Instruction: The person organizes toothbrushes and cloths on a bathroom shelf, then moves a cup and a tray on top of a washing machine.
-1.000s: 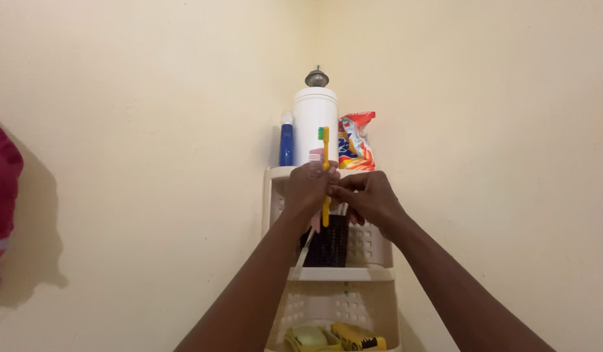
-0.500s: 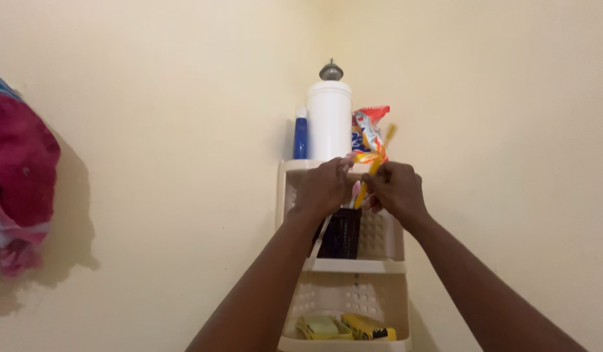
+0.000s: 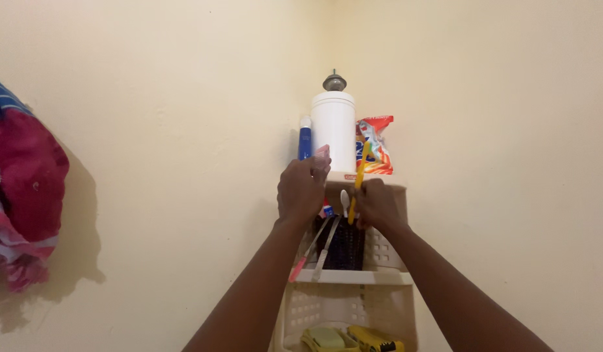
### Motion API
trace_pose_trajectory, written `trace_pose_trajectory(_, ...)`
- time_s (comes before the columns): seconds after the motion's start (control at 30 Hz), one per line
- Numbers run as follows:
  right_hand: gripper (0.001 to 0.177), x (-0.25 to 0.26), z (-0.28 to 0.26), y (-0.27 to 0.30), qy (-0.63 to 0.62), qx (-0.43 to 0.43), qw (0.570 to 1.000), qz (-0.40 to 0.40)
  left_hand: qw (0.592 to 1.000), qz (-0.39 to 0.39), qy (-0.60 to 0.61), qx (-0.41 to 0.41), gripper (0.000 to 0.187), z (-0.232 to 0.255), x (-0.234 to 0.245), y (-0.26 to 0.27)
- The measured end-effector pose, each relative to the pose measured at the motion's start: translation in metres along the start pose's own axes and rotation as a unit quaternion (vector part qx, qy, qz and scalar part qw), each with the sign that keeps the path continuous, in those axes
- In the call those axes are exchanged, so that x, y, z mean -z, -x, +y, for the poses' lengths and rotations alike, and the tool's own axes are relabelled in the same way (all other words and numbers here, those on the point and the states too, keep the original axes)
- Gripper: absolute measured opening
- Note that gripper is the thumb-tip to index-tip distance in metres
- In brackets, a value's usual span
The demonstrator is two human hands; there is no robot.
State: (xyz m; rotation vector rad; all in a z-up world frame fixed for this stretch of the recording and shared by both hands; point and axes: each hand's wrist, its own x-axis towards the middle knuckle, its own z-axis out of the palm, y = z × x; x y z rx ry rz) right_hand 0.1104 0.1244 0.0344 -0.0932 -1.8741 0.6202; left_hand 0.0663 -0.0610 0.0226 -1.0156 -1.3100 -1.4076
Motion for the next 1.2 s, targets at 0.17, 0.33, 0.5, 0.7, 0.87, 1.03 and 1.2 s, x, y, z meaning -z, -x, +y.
trace_pose_trajectory(0.17, 0.038, -0.015, 0.002, -0.007, 0.141, 0.259, 0.930, 0.220, 0.999, -0.012, -0.018, 0.037, 0.032, -0.011, 0.013, -0.005)
trace_pose_trajectory(0.33, 0.030, -0.012, 0.002, 0.005, 0.153, -0.036, 0.986, -0.048, 0.999, -0.010, -0.030, 0.022, 0.034, -0.019, 0.016, -0.006)
trace_pose_trajectory(0.5, 0.044, -0.029, 0.033, -0.023, 0.268, -0.009, 0.959, -0.088, 0.998, -0.040, -0.001, 0.045, 0.029, -0.029, 0.009, -0.002)
trace_pose_trajectory(0.7, 0.061, -0.033, 0.059, -0.048, 0.295, 0.029, 0.952, -0.069, 0.992, -0.087, -0.036, 0.087, 0.025, -0.029, -0.002, 0.008)
trace_pose_trajectory(0.87, 0.051, -0.028, 0.046, -0.022, 0.224, 0.076, 0.969, 0.070, 0.995, -0.059, -0.012, 0.074, 0.024, -0.023, -0.002, 0.005)
trace_pose_trajectory(1.03, 0.033, -0.018, 0.034, -0.003, -0.022, -0.020, 1.000, 0.003, 0.989, -0.095, -0.030, 0.105, 0.026, -0.021, -0.006, 0.006)
trace_pose_trajectory(1.2, 0.045, -0.033, 0.071, -0.027, 0.061, 0.082, 0.994, 0.034, 0.997, -0.042, 0.030, 0.066, 0.022, -0.024, -0.018, 0.005)
